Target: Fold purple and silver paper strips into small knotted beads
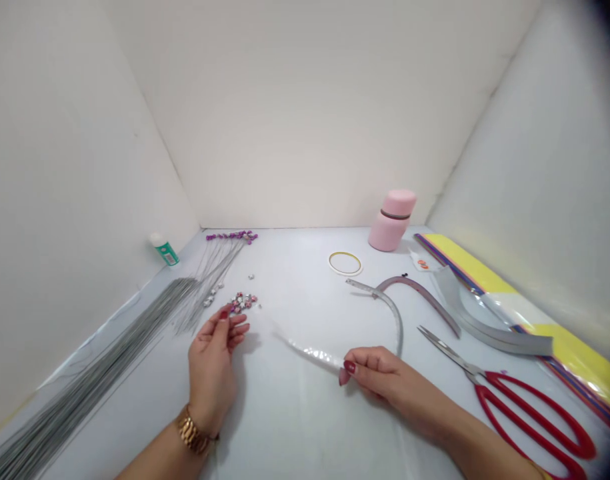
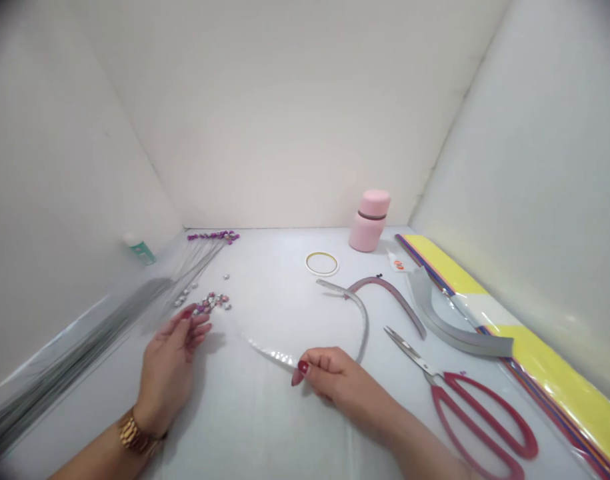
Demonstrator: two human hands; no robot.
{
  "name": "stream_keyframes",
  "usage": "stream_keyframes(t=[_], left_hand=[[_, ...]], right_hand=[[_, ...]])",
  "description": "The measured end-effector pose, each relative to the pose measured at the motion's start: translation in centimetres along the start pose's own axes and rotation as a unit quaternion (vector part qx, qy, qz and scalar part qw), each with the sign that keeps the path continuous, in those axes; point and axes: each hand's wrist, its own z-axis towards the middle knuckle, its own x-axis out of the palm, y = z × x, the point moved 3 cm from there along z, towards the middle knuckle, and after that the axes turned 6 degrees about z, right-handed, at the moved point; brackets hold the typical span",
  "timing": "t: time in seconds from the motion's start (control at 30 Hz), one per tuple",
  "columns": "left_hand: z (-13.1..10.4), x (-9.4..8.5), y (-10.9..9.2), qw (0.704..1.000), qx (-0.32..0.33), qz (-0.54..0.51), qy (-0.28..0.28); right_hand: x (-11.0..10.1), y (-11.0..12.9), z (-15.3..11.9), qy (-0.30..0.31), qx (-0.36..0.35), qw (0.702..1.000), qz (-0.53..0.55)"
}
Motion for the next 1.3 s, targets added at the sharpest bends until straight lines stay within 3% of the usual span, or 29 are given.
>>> stream_keyframes(t=[0.1, 0.17, 0.2, 0.23, 0.3, 0.33, 0.43, 0.53, 0.63, 0.7, 0.77, 0.8, 0.87, 0.93, 1.0, 1.07, 1.13, 1.2, 1.23, 1.3], left_hand=[[-0.2, -0.5, -1.0, 0.992, 0.097, 0.076, -0.012], [-1.9, 0.1, -1.8, 0.957, 0.222, 0.18, 0.048], [-3.1, 0.7, -2.0, 0.92, 0.292, 0.235, 0.115], [-4.5, 1.5, -2.1, 0.859, 0.367, 0.295, 0.202], [-7.0, 2.8, -1.5, 0.712, 0.461, 0.395, 0.352], [-7.8, 3.1, -1.1, 0.651, 0.489, 0.422, 0.398], [-7.9, 3.4, -0.6, 0.589, 0.513, 0.488, 0.39], [-6.7, 3.0, -0.4, 0.576, 0.509, 0.536, 0.349], [-6.0, 2.6, -0.5, 0.588, 0.497, 0.554, 0.318], [-5.9, 2.4, -0.4, 0.595, 0.489, 0.561, 0.302], [-6.0, 2.5, -0.4, 0.596, 0.484, 0.567, 0.299], [-6.1, 2.5, -0.3, 0.593, 0.485, 0.568, 0.3], [-6.3, 2.6, -0.2, 0.586, 0.491, 0.57, 0.302], [-6.4, 2.8, -0.2, 0.58, 0.499, 0.568, 0.304], [-6.6, 2.9, -0.1, 0.579, 0.505, 0.564, 0.302], [-6.8, 2.9, 0.0, 0.581, 0.508, 0.558, 0.304], [-6.8, 2.9, 0.2, 0.59, 0.504, 0.553, 0.303], [-6.8, 2.9, 0.2, 0.612, 0.498, 0.542, 0.289], [-6.7, 2.8, 0.1, 0.625, 0.498, 0.532, 0.281], [-6.8, 2.8, -0.3, 0.643, 0.506, 0.501, 0.282]], right_hand=[[-0.4, 0.0, 0.0, -0.001, 0.0, 1.0, 0.025], [0.1, 0.0, 0.0, 0.012, 0.001, 1.0, 0.017], [0.5, 0.0, -0.1, 0.023, 0.002, 1.0, 0.015], [0.9, 0.0, -0.1, 0.038, 0.0, 0.999, 0.018], [1.9, 0.0, -0.2, 0.076, -0.001, 0.996, 0.041], [2.3, 0.0, -0.3, 0.092, 0.001, 0.994, 0.057], [2.2, -0.3, -0.2, 0.095, 0.026, 0.991, 0.093], [0.0, -0.5, 0.2, 0.023, 0.04, 0.994, 0.095], [-2.9, -0.4, 0.4, -0.077, 0.037, 0.992, 0.091], [-4.2, -0.1, 0.3, -0.174, 0.001, 0.983, 0.055], [-4.2, 0.6, -0.2, -0.267, -0.083, 0.959, -0.034], [-3.6, 1.1, -0.5, -0.295, -0.136, 0.941, -0.099], [-1.4, 1.8, -1.1, -0.282, -0.249, 0.887, -0.269], [1.1, 2.0, -1.6, -0.219, -0.351, 0.796, -0.442], [2.4, 1.7, -1.7, -0.19, -0.382, 0.717, -0.551], [2.6, 1.3, -1.6, -0.191, -0.37, 0.682, -0.6], [2.2, 1.0, -1.4, -0.2, -0.351, 0.678, -0.615], [1.9, 1.0, -1.2, -0.212, -0.332, 0.697, -0.599], [1.9, 1.1, -1.2, -0.219, -0.32, 0.723, -0.572], [1.9, 1.2, -1.0, -0.228, -0.279, 0.811, -0.461]])
